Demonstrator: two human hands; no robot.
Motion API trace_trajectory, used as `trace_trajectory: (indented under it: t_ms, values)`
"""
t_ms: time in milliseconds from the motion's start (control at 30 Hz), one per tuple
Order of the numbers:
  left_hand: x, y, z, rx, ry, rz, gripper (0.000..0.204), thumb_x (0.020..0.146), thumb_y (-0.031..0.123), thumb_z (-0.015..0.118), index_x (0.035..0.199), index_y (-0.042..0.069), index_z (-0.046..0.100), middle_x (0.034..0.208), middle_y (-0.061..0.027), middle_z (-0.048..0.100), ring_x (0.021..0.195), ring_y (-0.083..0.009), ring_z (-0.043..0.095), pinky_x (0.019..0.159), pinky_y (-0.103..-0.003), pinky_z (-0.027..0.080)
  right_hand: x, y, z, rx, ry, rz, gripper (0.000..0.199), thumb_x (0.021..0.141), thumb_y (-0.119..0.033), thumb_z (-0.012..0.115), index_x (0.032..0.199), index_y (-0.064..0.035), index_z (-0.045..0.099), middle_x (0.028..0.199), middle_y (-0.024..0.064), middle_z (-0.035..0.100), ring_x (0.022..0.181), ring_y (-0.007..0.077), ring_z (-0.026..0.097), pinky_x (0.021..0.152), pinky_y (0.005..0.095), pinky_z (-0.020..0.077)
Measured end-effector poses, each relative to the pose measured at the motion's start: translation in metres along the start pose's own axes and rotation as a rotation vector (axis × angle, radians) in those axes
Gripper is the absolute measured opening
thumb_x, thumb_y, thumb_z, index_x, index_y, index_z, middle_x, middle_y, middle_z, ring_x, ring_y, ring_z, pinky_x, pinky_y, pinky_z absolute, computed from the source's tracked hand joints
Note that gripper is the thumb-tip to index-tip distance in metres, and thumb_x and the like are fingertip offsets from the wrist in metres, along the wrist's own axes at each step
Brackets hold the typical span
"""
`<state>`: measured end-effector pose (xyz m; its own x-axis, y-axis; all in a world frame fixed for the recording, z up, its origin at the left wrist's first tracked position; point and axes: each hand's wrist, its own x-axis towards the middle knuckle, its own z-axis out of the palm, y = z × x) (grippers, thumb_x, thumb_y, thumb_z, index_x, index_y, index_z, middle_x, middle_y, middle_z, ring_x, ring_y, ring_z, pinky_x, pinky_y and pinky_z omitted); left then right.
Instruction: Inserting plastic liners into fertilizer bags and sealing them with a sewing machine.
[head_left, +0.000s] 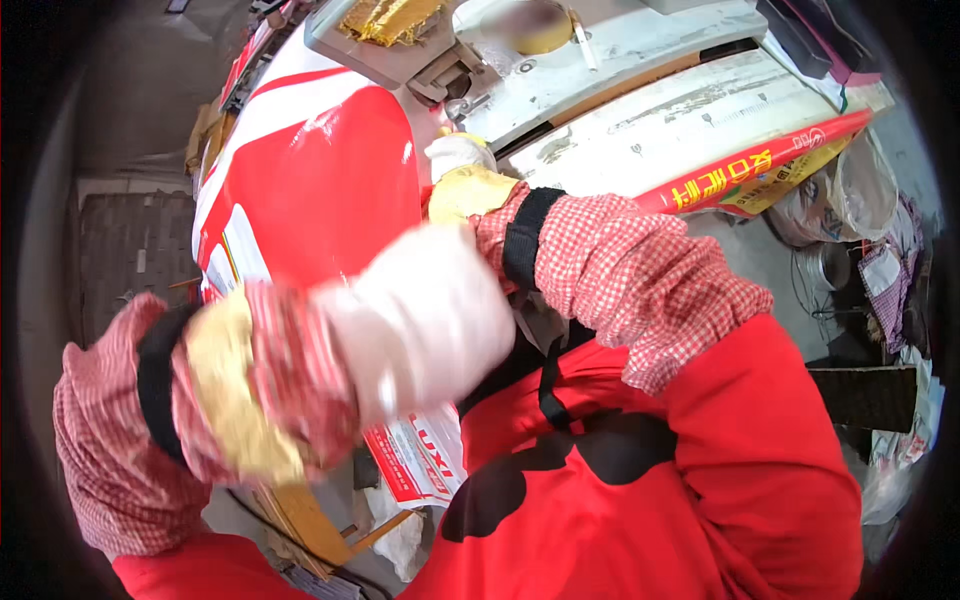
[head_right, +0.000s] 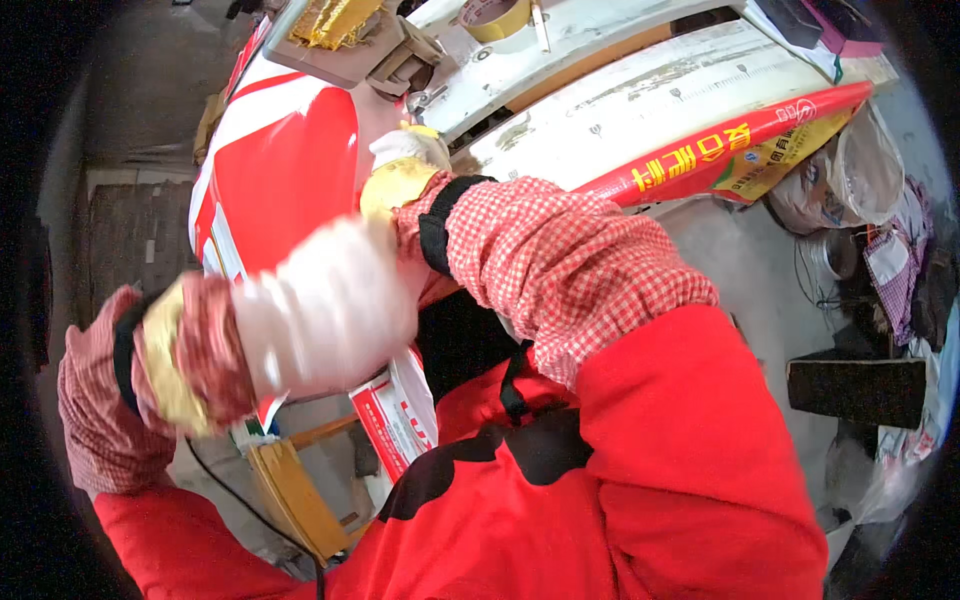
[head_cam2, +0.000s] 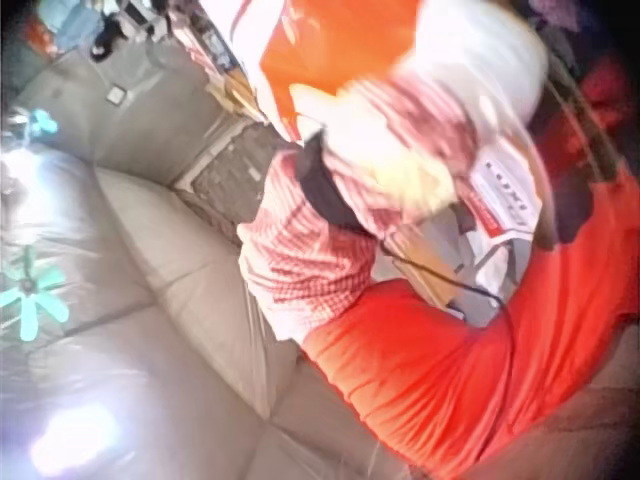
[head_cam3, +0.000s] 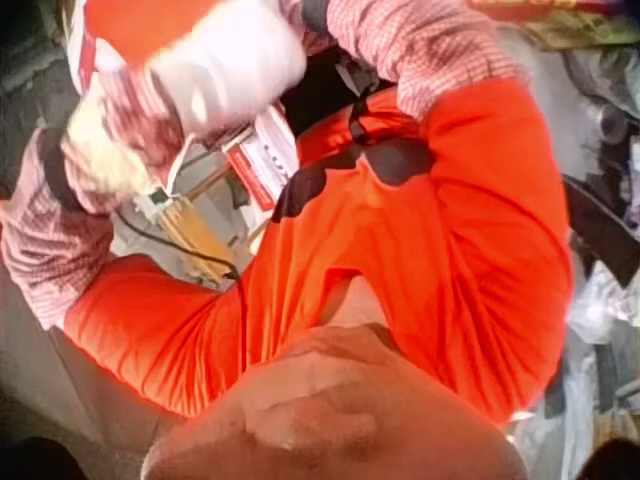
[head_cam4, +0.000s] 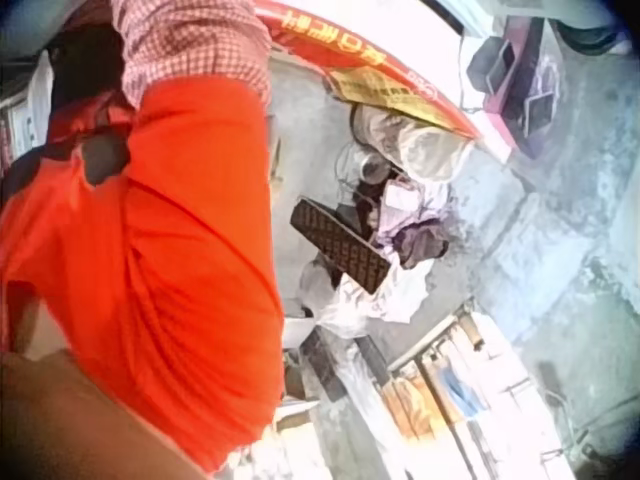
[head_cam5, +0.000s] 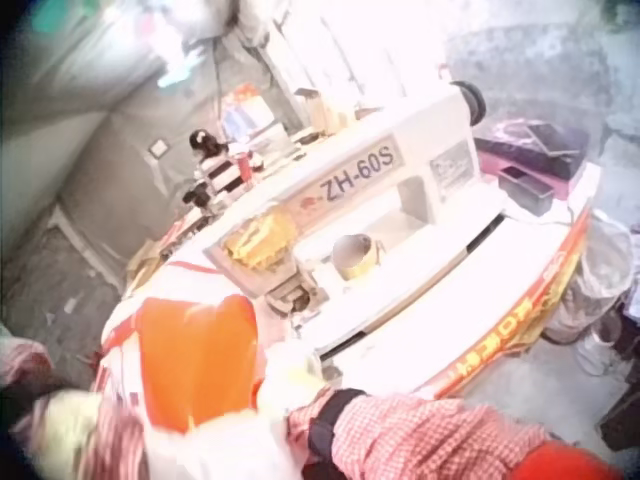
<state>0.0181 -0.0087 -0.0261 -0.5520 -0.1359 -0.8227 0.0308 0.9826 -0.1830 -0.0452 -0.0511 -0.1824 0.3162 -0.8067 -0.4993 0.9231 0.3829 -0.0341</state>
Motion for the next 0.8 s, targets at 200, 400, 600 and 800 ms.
trace_trajectory:
  t_ms: [200,400,600,800]
  values:
    - [-0.029,-0.099,-0.04,0.422,-0.41,-0.476,0.039,0.065,0.052,0.066,0.064,0.014,0.069,0.063,-0.0006,0.062,0.075,-0.0181,0.059,0.087,-0.034,0.04,0.026,0.014,0.028,0.453,-0.029,0.161,0.036,0.085,-0.039,0.042,0.096,-0.0072,0.055,0.075,0.0082,0.059,0.072,0.0279,0.056,0.073,0.0406,0.0467]
    - [-0.053,-0.03,-0.029,0.146,-0.08,-0.179,0.009,0.062,0.013,0.057,0.06,0.006,0.063,0.056,-0.0071,0.057,0.067,-0.0222,0.059,0.085,-0.031,0.043,0.033,0.009,0.015,0.852,-0.152,0.334,0.032,0.083,-0.036,0.044,0.092,-0.0077,0.056,0.072,0.0076,0.058,0.07,0.0272,0.056,0.068,0.0408,0.0462]
    - [0.002,-0.003,-0.024,-0.254,-0.123,0.069,0.023,0.066,0.007,0.053,0.086,-0.003,0.058,0.07,-0.0162,0.056,0.066,-0.0276,0.06,0.066,-0.034,0.049,0.054,0.007,0.028,1.248,-0.293,0.502,0.028,0.081,-0.033,0.046,0.087,-0.0082,0.058,0.069,0.0069,0.058,0.067,0.0265,0.057,0.064,0.0411,0.0458]
    - [-0.002,-0.006,-0.028,-0.17,-0.172,0.003,0.012,0.065,0.008,0.058,0.076,0.004,0.057,0.063,-0.0094,0.056,0.057,-0.0258,0.06,0.048,-0.035,0.048,0.053,0.011,0.029,1.636,-0.455,0.638,0.025,0.079,-0.03,0.048,0.082,-0.0088,0.059,0.066,0.0063,0.058,0.065,0.0258,0.057,0.059,0.0413,0.0453]
